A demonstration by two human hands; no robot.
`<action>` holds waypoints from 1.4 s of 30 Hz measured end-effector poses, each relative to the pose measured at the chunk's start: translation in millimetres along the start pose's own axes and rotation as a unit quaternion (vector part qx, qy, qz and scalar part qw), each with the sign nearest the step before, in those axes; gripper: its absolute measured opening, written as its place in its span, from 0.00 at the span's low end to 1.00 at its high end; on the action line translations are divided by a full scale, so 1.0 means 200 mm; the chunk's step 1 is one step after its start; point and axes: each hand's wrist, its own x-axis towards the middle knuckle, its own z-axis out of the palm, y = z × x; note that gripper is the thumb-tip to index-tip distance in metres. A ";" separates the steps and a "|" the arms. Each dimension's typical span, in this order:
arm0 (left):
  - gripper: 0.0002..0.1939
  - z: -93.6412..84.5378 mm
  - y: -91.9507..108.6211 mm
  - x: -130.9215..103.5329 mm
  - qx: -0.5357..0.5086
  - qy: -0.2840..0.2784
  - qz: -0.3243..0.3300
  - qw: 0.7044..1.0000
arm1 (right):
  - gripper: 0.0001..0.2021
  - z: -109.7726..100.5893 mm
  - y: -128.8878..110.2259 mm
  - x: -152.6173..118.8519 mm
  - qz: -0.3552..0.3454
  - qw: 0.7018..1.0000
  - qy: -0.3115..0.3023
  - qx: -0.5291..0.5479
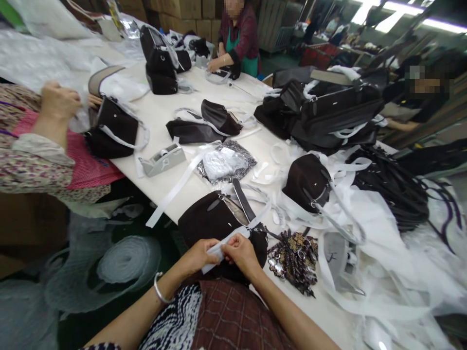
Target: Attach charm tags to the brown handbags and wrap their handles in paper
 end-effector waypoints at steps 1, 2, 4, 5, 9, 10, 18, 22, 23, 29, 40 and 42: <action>0.18 0.00 0.00 0.00 -0.007 -0.005 -0.003 1.000 | 0.09 0.00 -0.01 -0.01 0.004 1.000 0.000 -0.021; 0.18 0.01 0.00 0.00 -0.021 -0.012 -0.009 1.000 | 0.09 -0.01 -0.02 -0.01 0.004 0.999 0.000 -0.048; 0.20 0.02 0.00 0.00 -0.061 -0.027 -0.026 0.997 | 0.10 -0.02 -0.03 -0.02 -0.010 0.992 0.010 -0.122; 0.20 0.03 0.00 0.00 -0.083 -0.032 -0.036 0.995 | 0.11 -0.03 -0.03 -0.02 -0.026 0.985 0.023 -0.169; 0.22 0.05 0.01 -0.01 -0.164 -0.041 -0.052 0.984 | 0.17 -0.06 0.01 -0.02 -0.102 0.929 0.084 -0.347; 0.23 0.05 0.01 -0.02 -0.182 -0.044 -0.052 0.981 | 0.18 -0.07 0.03 -0.02 -0.107 0.918 0.091 -0.371; 0.27 0.01 0.00 -0.05 -0.248 -0.072 -0.032 0.965 | 0.18 -0.21 0.12 -0.14 -0.156 0.890 0.052 -0.426; 0.30 0.00 0.02 -0.05 -0.226 -0.064 -0.037 0.971 | 0.16 -0.21 -0.03 -0.12 -0.369 0.801 -0.005 -0.471; 0.33 0.01 0.03 -0.06 -0.224 -0.059 -0.035 0.972 | 0.18 -0.19 -0.06 -0.09 -0.414 0.767 -0.030 -0.490; 0.59 0.01 0.01 -0.04 -0.146 -0.035 -0.014 0.989 | 0.11 -0.01 -0.03 0.12 -0.392 0.690 -0.086 -0.602; 0.35 -0.08 0.03 -0.12 0.173 0.110 -0.018 0.979 | 0.21 -0.36 0.07 -0.05 -0.327 0.849 0.066 -0.411; 0.18 -0.10 0.04 -0.16 0.284 0.158 -0.049 0.945 | 0.11 -0.50 0.18 -0.07 -0.200 0.909 0.146 -0.335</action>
